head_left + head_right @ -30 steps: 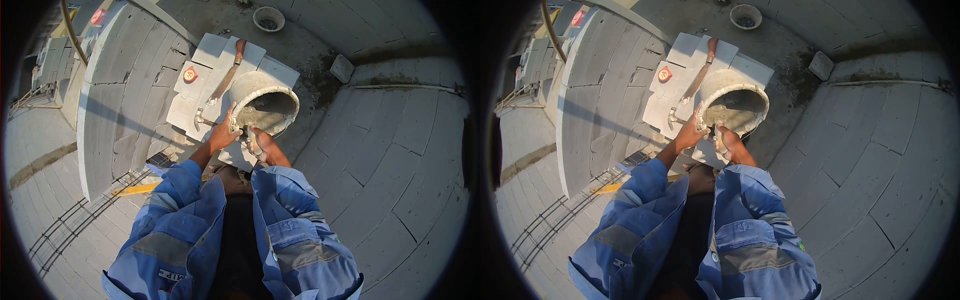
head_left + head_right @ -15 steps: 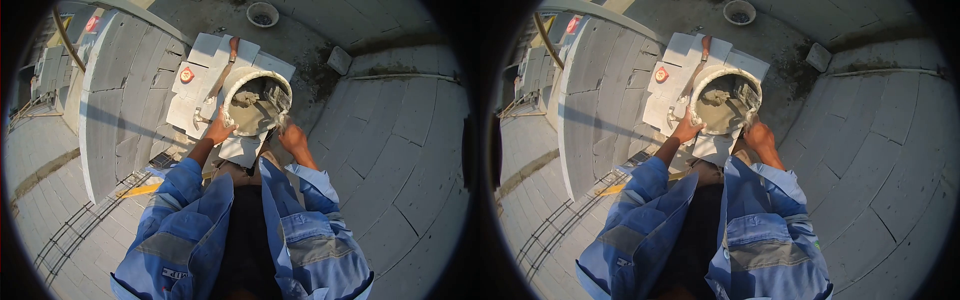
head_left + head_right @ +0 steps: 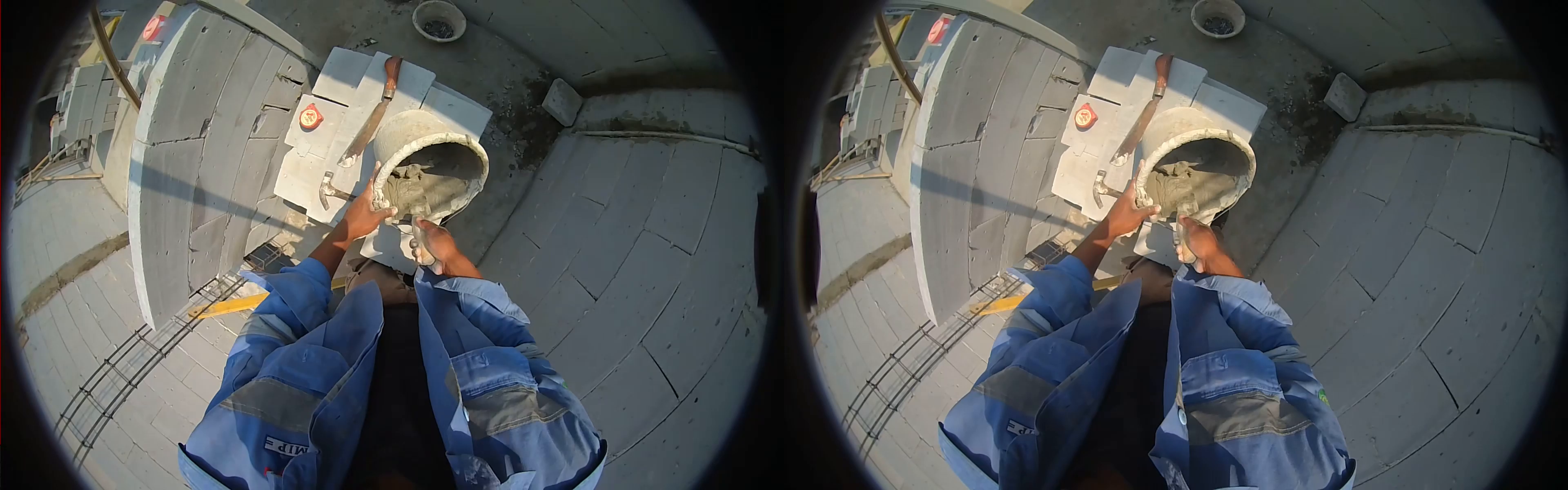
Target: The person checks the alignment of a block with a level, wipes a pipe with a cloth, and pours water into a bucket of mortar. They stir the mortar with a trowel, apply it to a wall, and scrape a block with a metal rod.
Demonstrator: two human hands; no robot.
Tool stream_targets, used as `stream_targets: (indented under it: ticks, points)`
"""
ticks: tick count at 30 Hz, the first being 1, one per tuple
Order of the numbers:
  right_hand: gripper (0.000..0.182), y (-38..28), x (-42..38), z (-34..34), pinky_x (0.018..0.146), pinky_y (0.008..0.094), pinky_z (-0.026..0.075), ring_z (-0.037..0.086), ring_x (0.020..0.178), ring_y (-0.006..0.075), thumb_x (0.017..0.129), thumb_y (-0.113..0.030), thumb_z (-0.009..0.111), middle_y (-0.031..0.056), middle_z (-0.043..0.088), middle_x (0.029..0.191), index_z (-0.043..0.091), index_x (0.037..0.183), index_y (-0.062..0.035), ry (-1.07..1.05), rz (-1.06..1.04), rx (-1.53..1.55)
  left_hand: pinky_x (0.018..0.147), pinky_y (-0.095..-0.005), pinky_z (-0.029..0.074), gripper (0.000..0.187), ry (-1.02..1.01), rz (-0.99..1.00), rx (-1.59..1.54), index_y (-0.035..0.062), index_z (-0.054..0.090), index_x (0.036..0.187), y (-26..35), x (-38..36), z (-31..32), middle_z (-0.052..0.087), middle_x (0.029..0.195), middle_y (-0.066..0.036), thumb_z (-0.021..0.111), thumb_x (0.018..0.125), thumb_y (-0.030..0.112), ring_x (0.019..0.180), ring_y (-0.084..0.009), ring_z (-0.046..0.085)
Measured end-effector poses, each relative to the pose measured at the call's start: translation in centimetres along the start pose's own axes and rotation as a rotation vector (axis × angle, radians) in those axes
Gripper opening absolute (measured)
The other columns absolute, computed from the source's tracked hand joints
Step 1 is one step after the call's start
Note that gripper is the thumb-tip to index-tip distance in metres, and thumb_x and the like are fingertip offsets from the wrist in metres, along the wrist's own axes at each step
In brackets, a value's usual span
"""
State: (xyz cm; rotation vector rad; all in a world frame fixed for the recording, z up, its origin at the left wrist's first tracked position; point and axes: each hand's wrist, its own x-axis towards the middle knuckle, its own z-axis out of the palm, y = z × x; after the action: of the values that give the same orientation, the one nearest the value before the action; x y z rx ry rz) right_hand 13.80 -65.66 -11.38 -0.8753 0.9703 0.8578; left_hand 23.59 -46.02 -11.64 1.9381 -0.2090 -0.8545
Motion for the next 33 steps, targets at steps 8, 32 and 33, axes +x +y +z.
stream_targets:
  ticks: [8,32,33]
  points:
    - [0.034,-6.0,-0.7,0.0,0.041,0.0272,0.044,0.054,0.051,0.0141,0.099,-0.040,0.051,0.0070,0.055,0.070,0.055,0.104,-0.0061,-0.326,-0.077,0.187,0.072,-0.0338,0.059,0.096,-0.139,-0.221,-0.308,-0.0007,0.020,0.147,2.2,4.0,-4.3,0.049,0.134,-0.019,0.081,0.075,0.018,0.113,-0.0238,0.059]
    - [0.019,-18.0,-4.9,2.1,0.066,0.0410,0.057,0.073,0.078,0.0318,0.074,-0.015,0.068,0.0168,0.073,0.083,0.076,0.087,-0.0040,0.530,-0.828,-1.657,0.068,-0.0354,0.054,0.081,-0.241,-0.211,0.359,-0.0004,0.027,0.139,7.4,8.1,-6.5,0.063,0.098,-0.017,0.068,0.070,0.010,0.080,-0.0255,0.064]
    - [0.019,-17.5,-4.7,3.0,0.066,0.0410,0.057,0.073,0.078,0.0318,0.074,-0.015,0.068,0.0168,0.073,0.083,0.076,0.087,-0.0040,0.539,-0.821,-1.650,0.068,-0.0354,0.054,0.081,-0.251,-0.206,0.363,-0.0004,0.027,0.139,7.6,8.3,-6.3,0.063,0.098,-0.017,0.068,0.070,0.010,0.080,-0.0255,0.064]
